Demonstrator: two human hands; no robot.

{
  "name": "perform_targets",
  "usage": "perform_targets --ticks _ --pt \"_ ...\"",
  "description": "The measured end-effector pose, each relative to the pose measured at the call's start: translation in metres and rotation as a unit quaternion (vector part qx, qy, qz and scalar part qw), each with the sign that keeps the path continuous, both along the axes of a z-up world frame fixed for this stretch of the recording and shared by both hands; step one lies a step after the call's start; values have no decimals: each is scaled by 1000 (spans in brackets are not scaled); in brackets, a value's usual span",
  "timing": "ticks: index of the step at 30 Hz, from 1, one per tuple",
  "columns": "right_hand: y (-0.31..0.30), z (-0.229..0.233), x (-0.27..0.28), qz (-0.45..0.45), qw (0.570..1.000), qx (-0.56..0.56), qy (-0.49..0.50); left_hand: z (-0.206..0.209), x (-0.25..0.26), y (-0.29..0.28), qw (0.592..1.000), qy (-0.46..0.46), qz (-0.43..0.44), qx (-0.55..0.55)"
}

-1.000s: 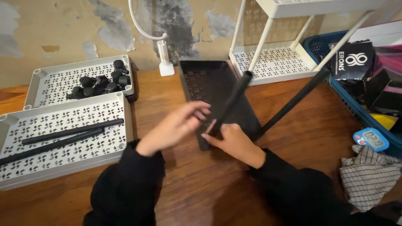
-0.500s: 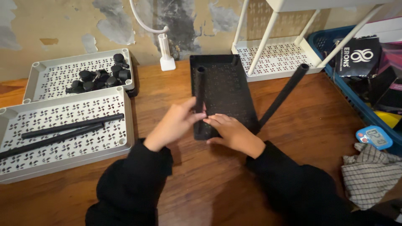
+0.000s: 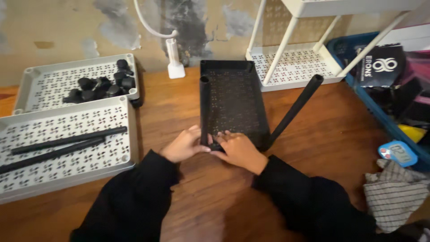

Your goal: The person disassembles a white plastic shelving unit by removing rods and trays, then disassembles a black unit similarly. They wipe the black tray with a cloth and reassemble the white unit by inserting rods and trays back into place.

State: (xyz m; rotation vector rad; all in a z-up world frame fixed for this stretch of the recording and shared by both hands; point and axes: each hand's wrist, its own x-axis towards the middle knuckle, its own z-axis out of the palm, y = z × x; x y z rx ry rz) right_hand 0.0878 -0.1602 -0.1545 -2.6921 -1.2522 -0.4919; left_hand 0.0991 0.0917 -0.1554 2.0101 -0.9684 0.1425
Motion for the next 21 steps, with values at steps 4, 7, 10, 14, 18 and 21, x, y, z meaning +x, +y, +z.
perform_targets --ticks 4,7,10,14,18,21 --pt "1 -2 0 16 996 47 -74 -16 -21 -3 991 55 117 -40" --pt "0 -1 -2 20 996 53 -66 -19 -28 -6 992 -16 119 -26" --pt "2 5 -3 7 997 39 -72 -14 -24 -10 989 -31 112 -92" --pt "5 6 -7 5 996 56 -66 -13 -30 -14 983 51 159 -78" --pt "1 9 -6 21 997 46 -51 -11 -33 -18 976 44 201 -77" --pt "1 10 -6 26 997 45 -54 -9 -35 -21 975 -3 189 -116"
